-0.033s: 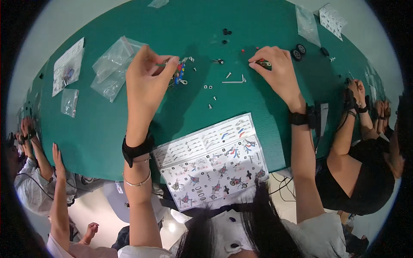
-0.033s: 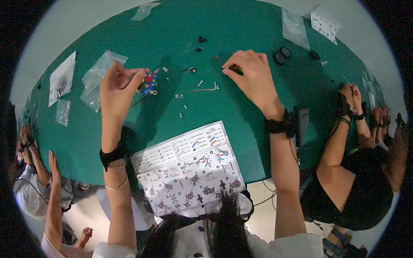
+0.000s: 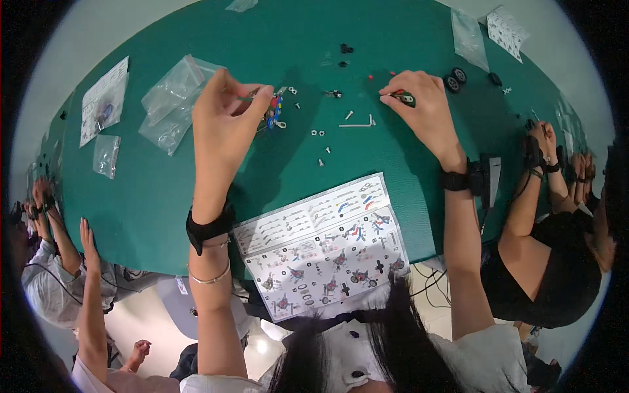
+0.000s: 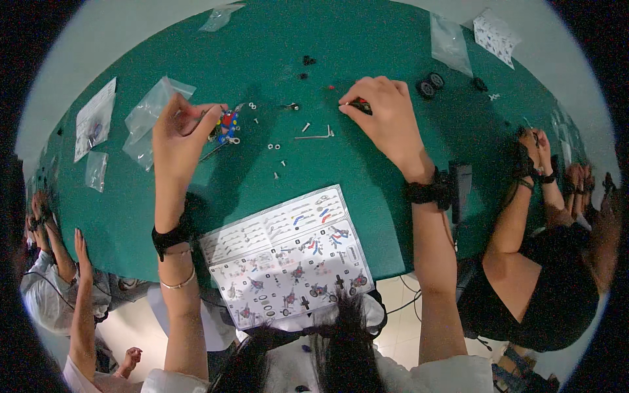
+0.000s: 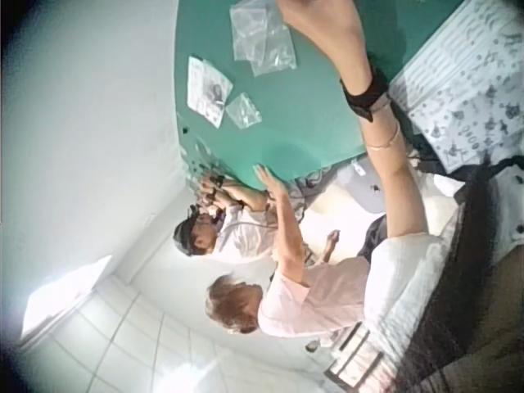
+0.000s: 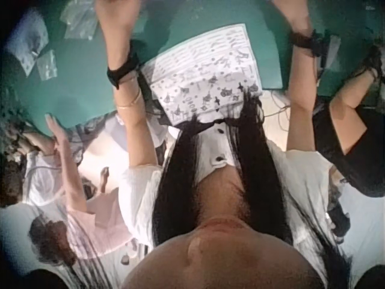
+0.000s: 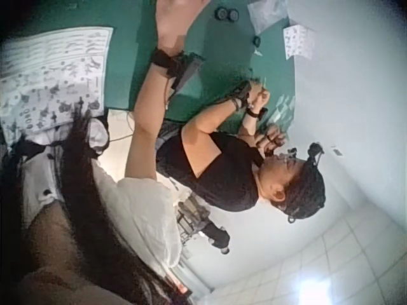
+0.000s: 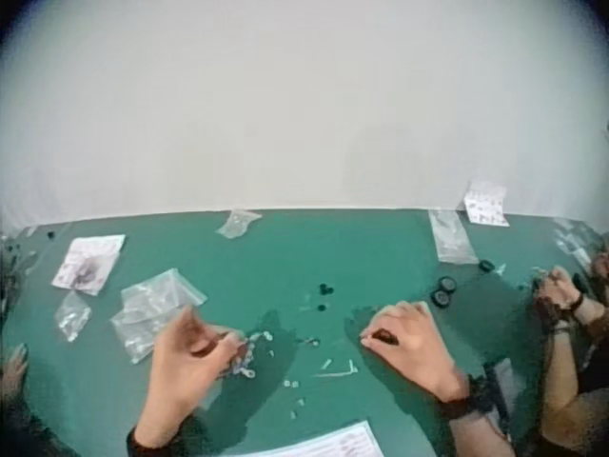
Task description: The person assembles a toy motorcycle by joining metal and plastic pieces with screws and nuts while consulting an instruction manual. They use an Allen key to tighten the fasteners before setting the partially completed frame down to pick up a new metal rod.
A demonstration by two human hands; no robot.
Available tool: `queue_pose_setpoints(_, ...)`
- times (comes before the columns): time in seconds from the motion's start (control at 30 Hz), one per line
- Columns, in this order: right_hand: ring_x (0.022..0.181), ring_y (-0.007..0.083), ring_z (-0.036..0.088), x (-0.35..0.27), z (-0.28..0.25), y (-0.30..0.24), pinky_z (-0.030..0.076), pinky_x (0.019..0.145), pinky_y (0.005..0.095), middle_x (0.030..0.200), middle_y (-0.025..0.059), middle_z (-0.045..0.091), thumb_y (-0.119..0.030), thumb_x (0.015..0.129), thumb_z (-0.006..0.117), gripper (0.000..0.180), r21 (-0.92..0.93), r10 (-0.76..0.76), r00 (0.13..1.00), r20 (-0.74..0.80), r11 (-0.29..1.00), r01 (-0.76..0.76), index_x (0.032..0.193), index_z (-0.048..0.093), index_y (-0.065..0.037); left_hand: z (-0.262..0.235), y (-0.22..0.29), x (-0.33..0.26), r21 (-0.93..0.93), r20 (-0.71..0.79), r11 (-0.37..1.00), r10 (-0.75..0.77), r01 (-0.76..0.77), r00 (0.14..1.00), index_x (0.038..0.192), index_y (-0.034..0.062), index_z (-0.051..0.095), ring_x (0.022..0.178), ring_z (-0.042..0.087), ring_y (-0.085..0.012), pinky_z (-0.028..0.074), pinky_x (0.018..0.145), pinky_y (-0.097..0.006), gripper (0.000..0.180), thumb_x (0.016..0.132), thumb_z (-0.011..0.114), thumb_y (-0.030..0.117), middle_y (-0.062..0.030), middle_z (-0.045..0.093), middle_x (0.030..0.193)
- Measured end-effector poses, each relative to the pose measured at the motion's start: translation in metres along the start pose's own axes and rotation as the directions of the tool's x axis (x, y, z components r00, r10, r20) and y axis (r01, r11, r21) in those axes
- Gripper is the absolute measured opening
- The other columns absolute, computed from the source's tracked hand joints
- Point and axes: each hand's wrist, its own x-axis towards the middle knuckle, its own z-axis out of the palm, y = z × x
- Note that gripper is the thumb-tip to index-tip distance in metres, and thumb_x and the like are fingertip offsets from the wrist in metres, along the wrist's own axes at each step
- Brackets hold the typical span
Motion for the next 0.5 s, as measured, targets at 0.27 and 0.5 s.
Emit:
queue_pose_setpoints(0.27, 0.072, 0.0075, 0.059, 0.013, -0.006, -0.038, 0.044, 0.065, 0.0224, 0.079, 0.0033, 0.066, -0.014, 0.088, 0.062, 0.013, 0.549, 0.222, 0.975, -0.022, 0.818, -0.174, 0.095, 0.065, -0.003, -0.005, -0.001, 0.002, -0.125, 0.054, 0.992, -0.02, 0.026, 0.998, 0.08, 0.0016, 0.045, 0.076, 0.062, -0.0088, 0.049, 0.061, -0.021, 0.025, 0.083, 0.069, 0.006, -0.0114, 0.067, 0.085)
queue_pose_setpoints(0.5, 0.06, -0.0003, 0.042, 0.006, 0.013, -0.05, 0.029, 0.049, 0.0167, 0.072, -0.0049, 0.052, -0.027, 0.094, 0.056, 0.023, 0.762, 0.261, 0.92, 0.291, 0.519, -0.388, 0.1, 0.065, -0.006, -0.002, -0.002, 0.002, -0.043, 0.143, 0.999, 0.028, -0.022, 0.989, 0.093, 0.0036, 0.06, 0.085, 0.064, -0.0096, 0.049, 0.071, -0.02, 0.013, 0.085, 0.068, 0.01, -0.0061, 0.068, 0.093)
